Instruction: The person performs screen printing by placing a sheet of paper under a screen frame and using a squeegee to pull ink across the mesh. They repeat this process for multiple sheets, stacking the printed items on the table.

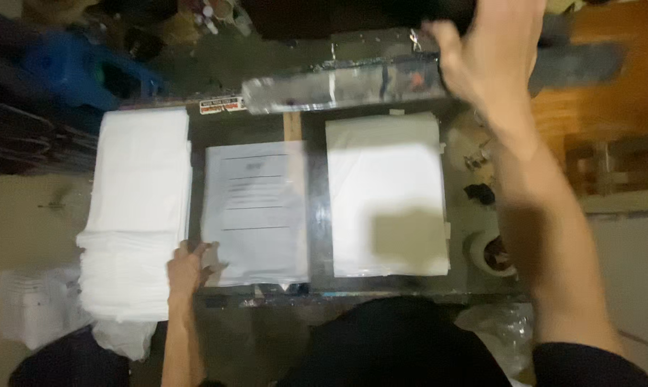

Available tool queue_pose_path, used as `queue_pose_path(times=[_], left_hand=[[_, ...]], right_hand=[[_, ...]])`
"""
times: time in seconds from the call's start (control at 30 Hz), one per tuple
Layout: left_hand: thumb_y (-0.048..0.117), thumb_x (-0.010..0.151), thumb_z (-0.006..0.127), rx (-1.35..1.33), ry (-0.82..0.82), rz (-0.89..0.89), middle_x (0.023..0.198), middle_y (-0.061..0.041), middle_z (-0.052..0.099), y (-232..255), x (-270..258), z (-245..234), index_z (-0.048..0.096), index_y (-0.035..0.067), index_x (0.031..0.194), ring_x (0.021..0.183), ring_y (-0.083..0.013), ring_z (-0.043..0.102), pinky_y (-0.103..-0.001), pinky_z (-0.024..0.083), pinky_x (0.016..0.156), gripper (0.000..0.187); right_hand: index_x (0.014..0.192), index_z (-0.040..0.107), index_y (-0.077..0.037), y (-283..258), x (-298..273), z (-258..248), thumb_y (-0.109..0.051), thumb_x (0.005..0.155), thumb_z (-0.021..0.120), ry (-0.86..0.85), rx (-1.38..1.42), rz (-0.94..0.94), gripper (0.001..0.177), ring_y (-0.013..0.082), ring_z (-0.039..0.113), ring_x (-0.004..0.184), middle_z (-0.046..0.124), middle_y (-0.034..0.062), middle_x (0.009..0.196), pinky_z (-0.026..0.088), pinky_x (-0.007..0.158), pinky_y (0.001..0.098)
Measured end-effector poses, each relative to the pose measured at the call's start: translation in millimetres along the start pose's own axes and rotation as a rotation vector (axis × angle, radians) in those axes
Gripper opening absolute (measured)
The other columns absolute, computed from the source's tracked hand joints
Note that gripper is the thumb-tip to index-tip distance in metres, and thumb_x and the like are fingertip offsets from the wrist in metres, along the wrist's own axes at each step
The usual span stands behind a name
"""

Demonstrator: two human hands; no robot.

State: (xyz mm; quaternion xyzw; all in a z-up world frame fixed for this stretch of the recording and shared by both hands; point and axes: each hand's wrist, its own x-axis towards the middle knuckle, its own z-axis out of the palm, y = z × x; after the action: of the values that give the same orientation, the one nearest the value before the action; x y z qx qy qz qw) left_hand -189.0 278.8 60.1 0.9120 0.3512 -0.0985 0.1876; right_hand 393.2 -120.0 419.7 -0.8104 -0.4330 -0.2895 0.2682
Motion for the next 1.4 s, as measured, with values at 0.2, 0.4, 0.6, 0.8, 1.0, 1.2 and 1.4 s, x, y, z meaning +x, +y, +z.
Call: queue_pose_path(times=[0.2,0.4,0.6,0.8,1.0,1.2,1.4], left_hand=[[0.032,0.084,0.092,-0.574,0.055,0.028,0.131,-0.003,0.072,199.9,-41.1,-8.3,0.081,0.019,0.127,0.118,-0.0217,0.073,-0.036,0.055,0.107,0.046],[0.036,0.083,0.101,-1.177,-0.047,-0.193,0.086,-0.010,0.080,277.8,-62.4,153.9,0.060,-0.003,0.135,0.083,-0.0177,0.077,-0.044,0.064,0.081,0.077],[0.012,0.100,0.084,-1.025,-0.110,-0.411,0.089,0.012,0.053,279.4,-83.4,138.2,0.047,-0.006,0.155,0.079,-0.0027,0.047,-0.029,0.047,0.072,0.069],[0.036,0.077,0.102,-0.955,0.061,-0.310,0.076,-0.020,0.065,305.4,-83.7,83.2,0.060,-0.001,0.098,0.087,-0.0575,0.071,-0.053,0.055,0.074,0.061],[-0.002,0.089,0.081,-1.096,0.336,0.006,0.121,-0.015,0.071,366.0,-20.7,25.3,0.044,0.003,0.142,0.111,-0.0277,0.070,-0.039,0.055,0.102,0.065],[0.033,0.115,0.045,-0.568,0.217,0.447,0.136,-0.026,0.070,424.3,51.7,185.5,0.063,-0.005,0.137,0.127,-0.0436,0.067,-0.054,0.052,0.111,0.047],[0.013,0.103,0.059,-0.289,0.295,0.151,0.151,-0.014,0.054,455.9,104.1,217.1,0.055,0.006,0.143,0.127,-0.0422,0.055,-0.060,0.057,0.090,0.041]], right_hand=[[0.136,0.070,0.001,-50.8,-146.1,-9.5,-0.017,0.090,0.069,-0.006,-0.033,-0.075,0.049,0.0449,0.062,0.106,0.067,0.0245,0.116,0.045,0.093,0.0550],[0.139,0.066,-0.028,-73.6,-263.9,52.0,-0.039,0.085,0.086,-0.912,-0.069,0.227,0.058,0.0328,0.074,0.112,0.075,0.0070,0.113,0.054,0.090,0.0577],[0.155,0.054,-0.030,-80.3,-352.5,113.1,-0.043,0.092,0.082,-1.365,-0.163,0.275,0.071,0.0243,0.058,0.147,0.067,0.0035,0.151,0.038,0.115,0.0727],[0.138,0.070,-0.029,-57.1,-331.6,23.6,-0.053,0.090,0.078,-1.048,-0.357,0.199,0.054,0.0195,0.067,0.124,0.071,-0.0009,0.128,0.046,0.109,0.0496],[0.118,0.065,0.004,-8.0,-229.1,-27.9,-0.056,0.112,0.033,-0.122,-0.136,-0.034,0.068,0.0518,0.055,0.106,0.065,0.0353,0.121,0.032,0.094,0.0602],[0.123,0.072,0.013,1.5,-89.1,-30.6,-0.012,0.085,0.065,0.129,-0.023,-0.084,0.046,0.0503,0.060,0.109,0.065,0.0324,0.117,0.038,0.101,0.0550],[0.123,0.068,0.008,-2.7,-44.2,-30.3,-0.013,0.093,0.067,0.102,-0.030,-0.065,0.036,0.0479,0.063,0.107,0.063,0.0279,0.114,0.038,0.097,0.0532]])
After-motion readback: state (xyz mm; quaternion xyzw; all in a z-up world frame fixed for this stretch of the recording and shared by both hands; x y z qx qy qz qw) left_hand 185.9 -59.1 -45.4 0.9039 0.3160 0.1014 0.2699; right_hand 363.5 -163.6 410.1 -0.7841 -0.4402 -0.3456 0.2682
